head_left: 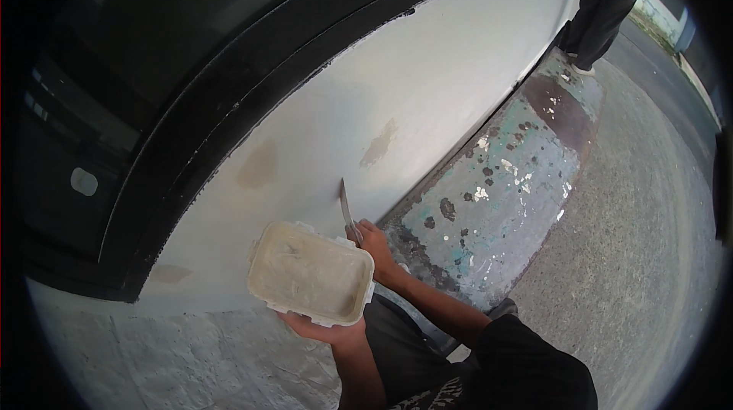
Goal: The person walks over holding a plastic container and a putty knife, then scoops putty from the container and applies it onto the wall using the putty knife.
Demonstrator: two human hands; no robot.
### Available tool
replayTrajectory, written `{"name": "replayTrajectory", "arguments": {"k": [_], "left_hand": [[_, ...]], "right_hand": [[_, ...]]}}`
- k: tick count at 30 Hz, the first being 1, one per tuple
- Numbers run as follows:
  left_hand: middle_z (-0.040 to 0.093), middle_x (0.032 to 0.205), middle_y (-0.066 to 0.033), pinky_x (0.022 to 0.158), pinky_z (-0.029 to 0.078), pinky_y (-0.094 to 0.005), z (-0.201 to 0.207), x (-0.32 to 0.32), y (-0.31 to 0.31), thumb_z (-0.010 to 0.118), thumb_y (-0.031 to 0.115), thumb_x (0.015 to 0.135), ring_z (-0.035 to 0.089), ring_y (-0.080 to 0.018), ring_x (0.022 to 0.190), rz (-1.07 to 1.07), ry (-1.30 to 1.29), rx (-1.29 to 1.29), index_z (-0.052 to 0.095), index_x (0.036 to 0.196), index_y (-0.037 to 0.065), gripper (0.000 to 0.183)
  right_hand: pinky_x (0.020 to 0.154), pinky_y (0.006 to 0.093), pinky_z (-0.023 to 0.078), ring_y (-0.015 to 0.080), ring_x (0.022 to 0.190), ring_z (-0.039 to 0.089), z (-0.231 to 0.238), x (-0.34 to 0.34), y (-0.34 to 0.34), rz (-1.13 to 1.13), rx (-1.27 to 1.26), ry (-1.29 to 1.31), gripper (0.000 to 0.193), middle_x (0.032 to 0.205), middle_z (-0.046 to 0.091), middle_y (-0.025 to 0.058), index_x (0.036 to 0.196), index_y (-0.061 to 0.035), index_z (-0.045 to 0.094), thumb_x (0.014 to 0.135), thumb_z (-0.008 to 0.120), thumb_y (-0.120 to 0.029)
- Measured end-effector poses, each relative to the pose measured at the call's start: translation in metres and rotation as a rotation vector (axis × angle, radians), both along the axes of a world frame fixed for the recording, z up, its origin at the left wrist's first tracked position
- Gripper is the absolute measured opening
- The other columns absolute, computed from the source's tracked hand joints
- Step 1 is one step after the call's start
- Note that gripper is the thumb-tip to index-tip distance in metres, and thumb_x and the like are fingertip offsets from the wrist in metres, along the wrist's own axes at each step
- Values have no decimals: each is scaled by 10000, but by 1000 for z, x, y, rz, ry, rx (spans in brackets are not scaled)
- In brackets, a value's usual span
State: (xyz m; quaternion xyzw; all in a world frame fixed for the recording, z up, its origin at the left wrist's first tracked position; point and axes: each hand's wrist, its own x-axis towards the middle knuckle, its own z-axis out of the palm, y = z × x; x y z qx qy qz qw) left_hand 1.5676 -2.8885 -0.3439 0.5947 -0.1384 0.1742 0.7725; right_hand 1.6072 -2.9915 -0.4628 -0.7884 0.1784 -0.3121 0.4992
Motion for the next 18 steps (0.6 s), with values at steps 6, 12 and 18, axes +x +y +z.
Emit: {"name": "replayTrajectory", "arguments": {"k": [6,12,18], "left_hand": [[341,1436,-198,1001,469,-494,0,1,-1,481,457,951,469,-349,1261,123,-293,339,190,1472,31,733],[419,1391,-208,950,496,-521,24,9,-11,297,514,958,495,-383,1224,-163,96,-266,245,1466,64,680],[446,1382,-194,934,505,-528,11,12,-28,242,521,960,502,-380,1219,10,168,14,290,1455,74,669]], "right_hand": [[558,419,416,358,562,543,-44,-28,-47,-457,568,123,306,634,565,216,773,59,579,935,542,-198],[511,342,369,105,559,442,12,18,-47,-162,211,159,362,596,514,32,756,56,566,959,529,-241],[544,363,408,178,560,481,20,-95,-26,-39,432,252,351,597,533,142,846,58,602,943,565,-277]]}}
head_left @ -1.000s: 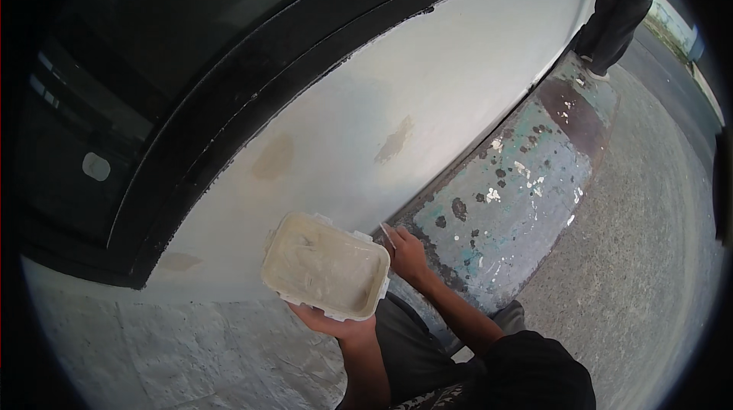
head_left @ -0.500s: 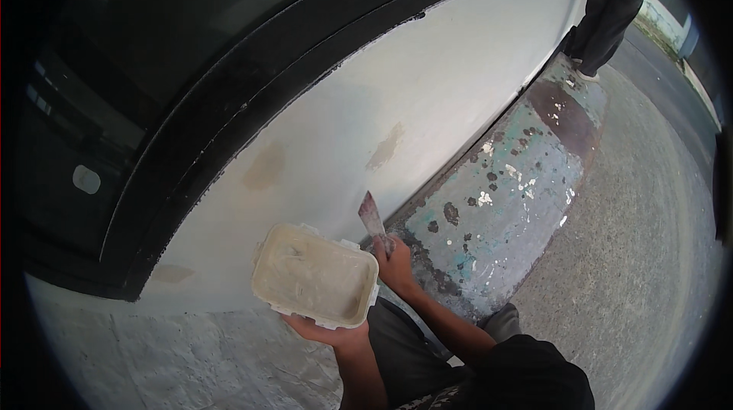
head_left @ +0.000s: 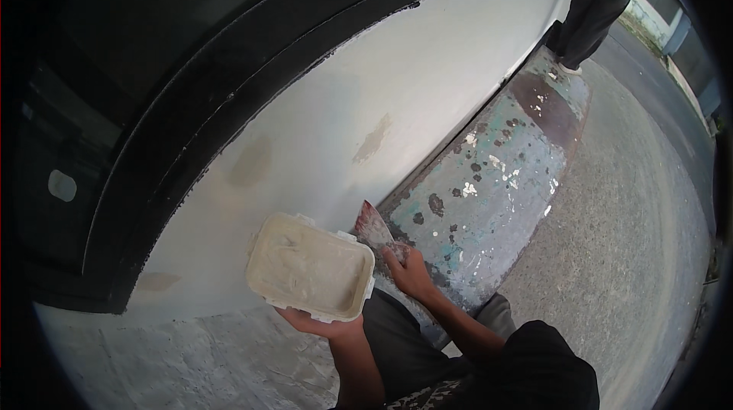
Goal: The person walks over holding a plastic container and a putty knife, then scoops putty from the container and applies it onto the wall using the putty knife.
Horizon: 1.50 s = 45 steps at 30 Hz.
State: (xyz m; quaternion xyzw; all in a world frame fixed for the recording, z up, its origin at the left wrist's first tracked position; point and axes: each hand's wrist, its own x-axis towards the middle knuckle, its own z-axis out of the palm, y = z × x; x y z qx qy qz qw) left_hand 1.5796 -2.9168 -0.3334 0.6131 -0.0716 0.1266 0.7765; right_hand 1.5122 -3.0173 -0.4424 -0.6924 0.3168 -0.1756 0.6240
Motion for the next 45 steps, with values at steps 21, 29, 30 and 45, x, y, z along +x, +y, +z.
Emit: {"name": "replayTrajectory", "arguments": {"k": [21,29,30,45], "left_hand": [[377,1433,-108,1054,379,-458,54,-58,3,335,527,979,409,-297,1303,-185,303,-666,315,1439,110,622],[403,1414,-110,1061,367,-433,84,-148,38,307,512,997,421,-287,1292,133,229,-635,340,1426,80,611],[409,1409,-113,1061,367,-432,87,-159,46,303,510,1000,424,-285,1288,161,230,-641,343,1425,77,608],[470,1363,-129,1044,383,-394,65,-274,97,274,493,1010,482,-263,1228,418,-40,-848,385,1392,17,620]], "right_hand": [[559,237,382,57,614,482,141,-117,-114,-9,-108,-269,288,659,565,-11,757,-7,608,959,585,-211],[635,278,453,100,696,542,146,-152,-156,79,119,-231,215,798,609,28,906,-5,598,941,614,-217],[690,305,481,120,732,556,146,-151,-160,105,134,-197,235,865,611,49,963,-3,583,937,621,-234],[640,256,447,84,704,559,218,-152,-48,687,-51,-336,199,865,652,40,973,32,619,961,561,-158]]}}
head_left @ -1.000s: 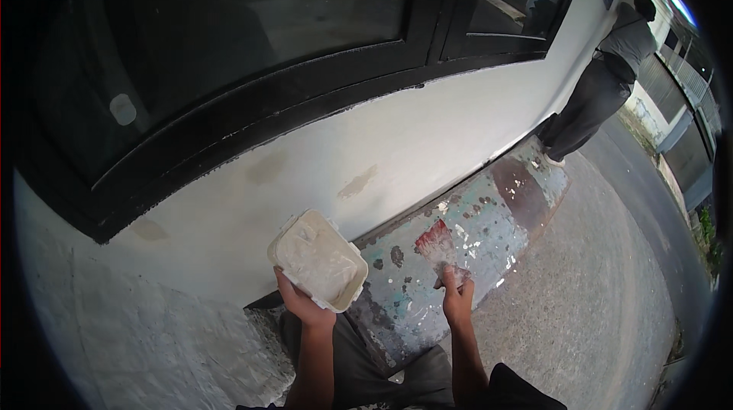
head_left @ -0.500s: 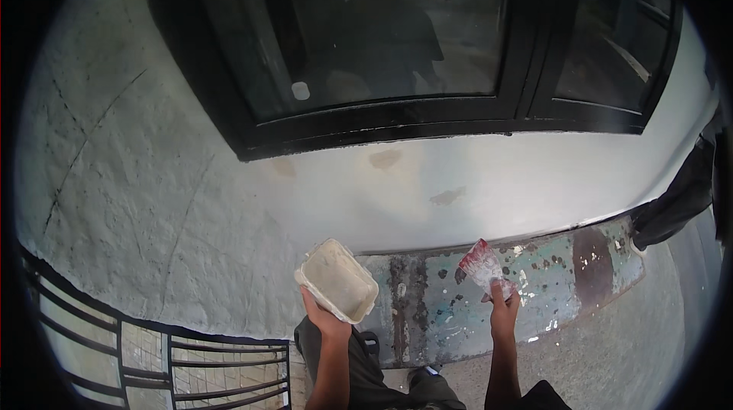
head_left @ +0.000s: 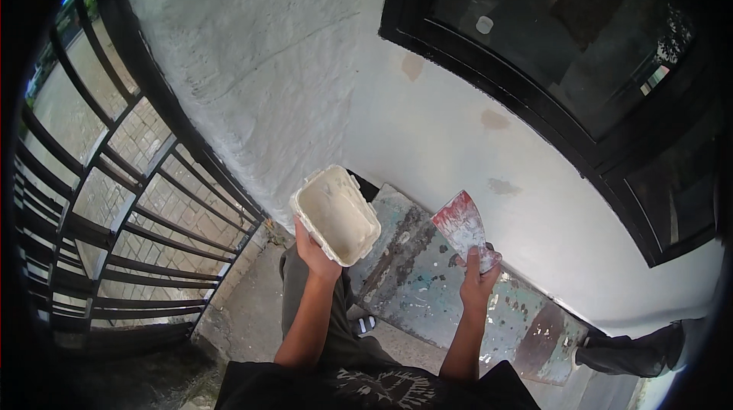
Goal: The person walks over holding a plastic container and a putty knife, then scoops putty from the container and applies it onto the wall using the putty knife.
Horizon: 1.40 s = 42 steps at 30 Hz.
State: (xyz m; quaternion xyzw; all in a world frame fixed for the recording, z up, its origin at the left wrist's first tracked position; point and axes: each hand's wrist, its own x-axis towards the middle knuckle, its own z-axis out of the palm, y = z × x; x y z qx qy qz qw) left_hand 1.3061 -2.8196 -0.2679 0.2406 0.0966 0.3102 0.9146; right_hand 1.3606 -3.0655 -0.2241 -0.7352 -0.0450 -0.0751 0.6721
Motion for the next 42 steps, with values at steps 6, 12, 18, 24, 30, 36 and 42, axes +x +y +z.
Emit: {"name": "replayTrajectory", "arguments": {"k": [6,12,18,24,30,36,42], "left_hand": [[484,1343,-131,1041,385,-383,-8,20,-16,305,482,1011,496,-248,1206,-104,44,-36,390,1389,23,600],[493,1327,-140,1014,414,-387,8,24,-20,310,472,1011,517,-252,1181,-223,58,98,393,1384,26,588],[501,1309,-167,989,437,-385,65,38,-30,291,508,1003,528,-263,1168,-415,107,320,384,1391,17,633],[523,1299,-158,975,470,-392,94,86,-51,273,517,1001,562,-263,1143,-513,86,617,397,1386,21,640],[478,1339,-146,1023,416,-381,41,92,-78,274,483,1016,492,-247,1217,-419,-16,192,369,1399,19,609],[464,1359,-144,1034,400,-378,31,83,-93,306,483,1014,485,-249,1225,-457,110,159,356,1410,15,615],[464,1358,-141,1042,377,-367,25,81,-89,332,506,1003,474,-243,1229,-461,94,153,350,1413,6,647]], "right_hand": [[579,239,400,66,683,531,22,-26,-14,91,-13,-131,206,798,645,24,899,42,650,955,563,-136],[535,234,339,47,610,457,39,-47,-39,122,-38,-119,221,714,611,-4,821,15,660,947,585,-151],[542,243,368,64,590,461,50,-53,-53,223,-39,-143,291,678,570,6,806,27,642,971,558,-198],[616,301,451,113,627,497,31,-48,-82,100,168,-157,351,669,525,34,1085,53,608,1014,463,-258],[684,403,466,144,679,434,40,-40,-85,136,441,-47,510,763,393,-7,1222,27,500,969,522,-415],[697,355,478,119,732,519,20,-29,-91,108,213,-75,517,862,545,35,1376,27,431,964,554,-261],[731,271,505,131,831,595,24,-26,-73,95,-4,-9,499,1169,553,109,1440,-11,364,967,509,-75]]}}
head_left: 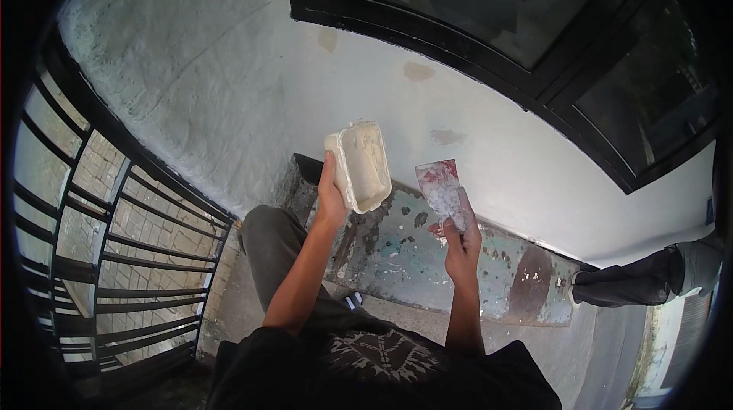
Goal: The person walks over holding a plastic container and a putty knife, then scoops putty from the container and applies it onto the wall using the putty knife.
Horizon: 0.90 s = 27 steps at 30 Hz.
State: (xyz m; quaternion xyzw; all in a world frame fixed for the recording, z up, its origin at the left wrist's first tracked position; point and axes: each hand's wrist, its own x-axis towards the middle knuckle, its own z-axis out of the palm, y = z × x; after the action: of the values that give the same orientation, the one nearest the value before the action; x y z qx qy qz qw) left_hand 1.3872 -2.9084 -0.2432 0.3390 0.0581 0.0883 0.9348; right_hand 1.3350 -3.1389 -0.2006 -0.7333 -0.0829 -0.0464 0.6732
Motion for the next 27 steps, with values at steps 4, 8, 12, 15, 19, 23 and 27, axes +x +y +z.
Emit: {"name": "replayTrajectory", "arguments": {"k": [4,8,12,15,19,23,27], "left_hand": [[476,1344,-143,1038,383,-357,0,0,-1,346,512,996,487,-237,1218,-5,72,34,360,1405,4,652],[498,1318,-138,1025,392,-348,-8,5,-3,353,510,995,499,-226,1202,-29,55,43,388,1386,2,642],[544,1245,-129,992,410,-330,-15,11,-4,370,495,995,534,-204,1138,-104,28,105,436,1337,-10,613],[581,1168,-118,945,431,-312,-16,14,-10,380,482,994,565,-184,1065,-142,1,192,482,1280,-18,585],[608,1087,-101,882,453,-294,-8,14,-16,382,464,996,586,-159,980,-185,-51,333,527,1210,-21,549],[605,1092,-104,881,454,-296,-5,12,-19,379,455,998,586,-162,975,-196,-19,296,523,1214,-25,546],[607,1089,-103,881,452,-296,-11,15,-19,376,466,996,581,-159,974,-191,-25,331,528,1210,-31,562]], "right_hand": [[677,277,497,117,765,574,16,-1,14,0,-12,-84,603,937,576,72,1498,-35,238,962,511,-84],[656,264,480,121,756,565,18,1,6,-16,-76,-80,537,878,535,54,1449,-26,361,944,540,-62],[697,273,470,173,785,577,15,4,-12,-3,-501,-232,275,966,576,96,1162,12,612,891,610,-30],[683,279,481,181,768,595,19,2,-12,-2,-538,-296,196,947,585,92,1060,15,655,870,639,-31],[737,308,500,254,845,643,22,2,-13,20,-504,-331,184,1006,652,145,1053,15,656,877,627,-29],[764,311,502,268,875,659,22,6,-14,6,-514,-300,196,1006,676,160,1068,8,658,879,620,-24],[771,318,508,271,864,669,21,10,-13,15,-524,-264,205,993,685,161,1082,4,656,885,614,-30]]}}
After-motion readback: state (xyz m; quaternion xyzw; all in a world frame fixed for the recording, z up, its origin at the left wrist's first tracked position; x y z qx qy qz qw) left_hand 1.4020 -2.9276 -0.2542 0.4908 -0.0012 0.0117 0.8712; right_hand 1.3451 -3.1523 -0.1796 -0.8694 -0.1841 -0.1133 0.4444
